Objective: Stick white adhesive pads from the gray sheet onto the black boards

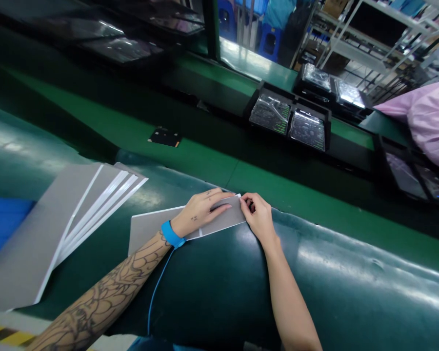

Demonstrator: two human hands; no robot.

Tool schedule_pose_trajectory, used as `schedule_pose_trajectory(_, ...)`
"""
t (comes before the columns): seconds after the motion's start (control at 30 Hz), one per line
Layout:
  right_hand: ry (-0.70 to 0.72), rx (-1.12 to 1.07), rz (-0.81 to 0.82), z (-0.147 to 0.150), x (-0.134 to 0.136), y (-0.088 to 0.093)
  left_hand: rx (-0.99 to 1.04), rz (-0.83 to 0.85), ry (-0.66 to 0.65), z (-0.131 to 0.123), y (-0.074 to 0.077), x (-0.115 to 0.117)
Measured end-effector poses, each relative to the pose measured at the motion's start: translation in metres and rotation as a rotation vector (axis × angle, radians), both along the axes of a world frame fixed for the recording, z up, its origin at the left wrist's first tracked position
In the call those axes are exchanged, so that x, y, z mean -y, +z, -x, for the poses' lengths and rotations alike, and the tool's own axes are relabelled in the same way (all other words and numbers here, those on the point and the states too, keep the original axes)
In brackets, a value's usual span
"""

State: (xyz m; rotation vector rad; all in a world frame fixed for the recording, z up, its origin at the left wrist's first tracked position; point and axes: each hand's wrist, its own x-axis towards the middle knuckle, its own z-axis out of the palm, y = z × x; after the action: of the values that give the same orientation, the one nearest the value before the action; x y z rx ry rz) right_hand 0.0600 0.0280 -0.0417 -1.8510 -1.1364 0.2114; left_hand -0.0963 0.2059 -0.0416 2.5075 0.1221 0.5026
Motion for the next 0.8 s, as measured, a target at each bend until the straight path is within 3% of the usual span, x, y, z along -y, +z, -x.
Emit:
schedule_pose_trajectory(0.37, 0.122, 0.132, 0.034, -0.0045, 0.003, 0.0012, -0.011, -0.052, -0.018, -0.0006, -0.0037, 0.0002)
schedule_pose_trajectory(0.8, 0.107, 0.048, 0.053, -0.0054, 0.0064, 0.0021, -0.019, -0.003, -0.009, -0.0006, -0.0016, -0.0014)
